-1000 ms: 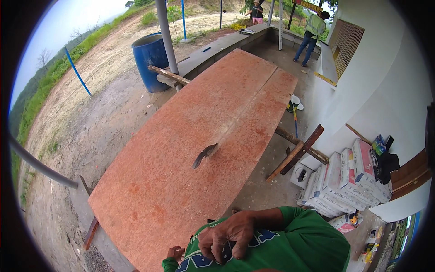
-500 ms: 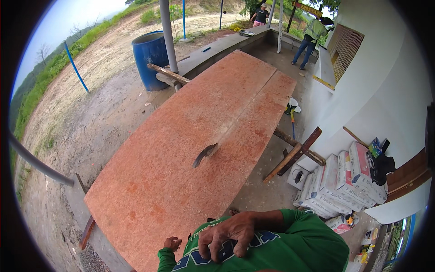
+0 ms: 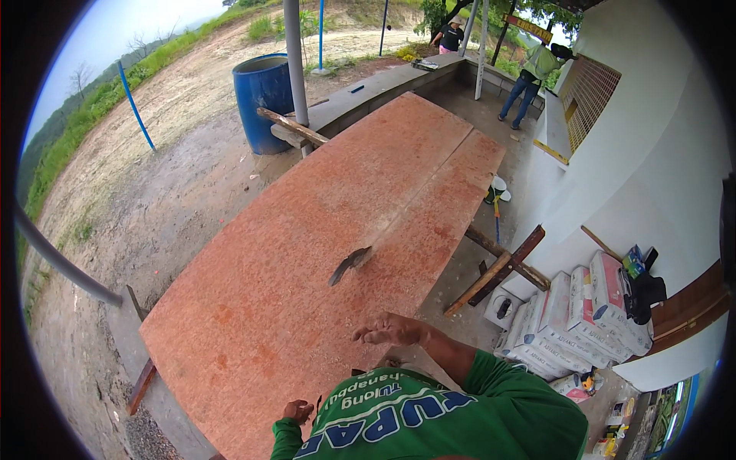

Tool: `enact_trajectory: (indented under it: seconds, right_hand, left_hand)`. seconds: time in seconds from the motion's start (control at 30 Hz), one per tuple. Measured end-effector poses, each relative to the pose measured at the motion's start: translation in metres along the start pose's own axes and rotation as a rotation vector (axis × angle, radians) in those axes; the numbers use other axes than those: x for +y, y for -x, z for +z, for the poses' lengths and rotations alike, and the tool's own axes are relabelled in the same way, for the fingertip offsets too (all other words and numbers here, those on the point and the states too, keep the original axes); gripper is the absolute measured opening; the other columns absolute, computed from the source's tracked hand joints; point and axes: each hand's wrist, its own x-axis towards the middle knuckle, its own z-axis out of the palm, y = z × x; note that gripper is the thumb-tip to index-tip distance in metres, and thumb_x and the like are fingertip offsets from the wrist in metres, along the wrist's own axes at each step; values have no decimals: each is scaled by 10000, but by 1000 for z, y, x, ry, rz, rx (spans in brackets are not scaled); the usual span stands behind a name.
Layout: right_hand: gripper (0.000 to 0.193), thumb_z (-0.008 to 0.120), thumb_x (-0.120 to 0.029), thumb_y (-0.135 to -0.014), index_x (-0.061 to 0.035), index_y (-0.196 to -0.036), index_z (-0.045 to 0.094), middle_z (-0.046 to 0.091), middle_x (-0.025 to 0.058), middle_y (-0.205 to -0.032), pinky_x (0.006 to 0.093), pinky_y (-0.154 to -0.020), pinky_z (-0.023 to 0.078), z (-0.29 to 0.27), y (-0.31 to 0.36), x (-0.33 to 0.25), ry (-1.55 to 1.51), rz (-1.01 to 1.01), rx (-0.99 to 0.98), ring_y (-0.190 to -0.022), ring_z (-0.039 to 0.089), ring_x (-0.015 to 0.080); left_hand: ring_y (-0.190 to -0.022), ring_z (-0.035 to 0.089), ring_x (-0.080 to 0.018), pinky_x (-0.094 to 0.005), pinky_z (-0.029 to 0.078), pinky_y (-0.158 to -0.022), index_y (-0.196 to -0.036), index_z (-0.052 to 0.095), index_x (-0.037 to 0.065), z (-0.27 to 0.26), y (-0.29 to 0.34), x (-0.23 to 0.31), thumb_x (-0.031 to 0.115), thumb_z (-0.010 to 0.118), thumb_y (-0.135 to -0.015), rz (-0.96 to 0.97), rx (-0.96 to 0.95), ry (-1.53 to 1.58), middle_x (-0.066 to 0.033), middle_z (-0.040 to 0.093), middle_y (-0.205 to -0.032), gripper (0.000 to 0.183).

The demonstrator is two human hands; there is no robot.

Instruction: The person cuts through a sheet of plywood by hand.

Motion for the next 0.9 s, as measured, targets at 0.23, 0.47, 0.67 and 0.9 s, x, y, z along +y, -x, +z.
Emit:
enact_trajectory:
  seconds: [0.23, 0.47, 0.67, 0.9]
  right_hand:
    - [403, 494, -342, -798, -134, -1137, 563, 542, 152, -1156, 440, -840, 442, -48, 95, 199, 925, 992, -101, -989, 563, 321]
    - [344, 420, -244, -843, -202, -1153, 562, 556, 76, -1163, 401, -782, 478, -8, 183, 291, 970, 1094, -118, -919, 596, 293]
    - [422, 500, -450, -776, -141, -1032, 633, 628, 119, -997, 389, -773, 476, -19, 133, 263, 1027, 676, 81, -916, 591, 325]
    - [435, 579, -434, -739, -114, -1027, 643, 651, 118, -937, 332, -779, 462, -25, 101, 212, 553, 631, 542, -858, 620, 271]
  left_hand:
    - [-595, 623, -206, -321, 513, -497, -1086, 524, -44, 6, -10, -22, 253, 634, -781, 40, 13, 52, -128, 653, -762, 440]
    - [-584, 615, -224, -343, 501, -506, -1105, 509, -48, 10, -54, -92, 223, 616, -794, -144, -137, 374, -137, 653, -796, 427]
    - [-581, 606, -226, -351, 484, -512, -1140, 499, -25, -2, -90, -84, 217, 645, -783, -116, -208, 354, -154, 649, -808, 455]
    - [-629, 633, -195, -305, 508, -562, -1111, 532, -40, -19, -59, 15, 310, 650, -767, 109, -3, -101, -157, 653, -780, 504]
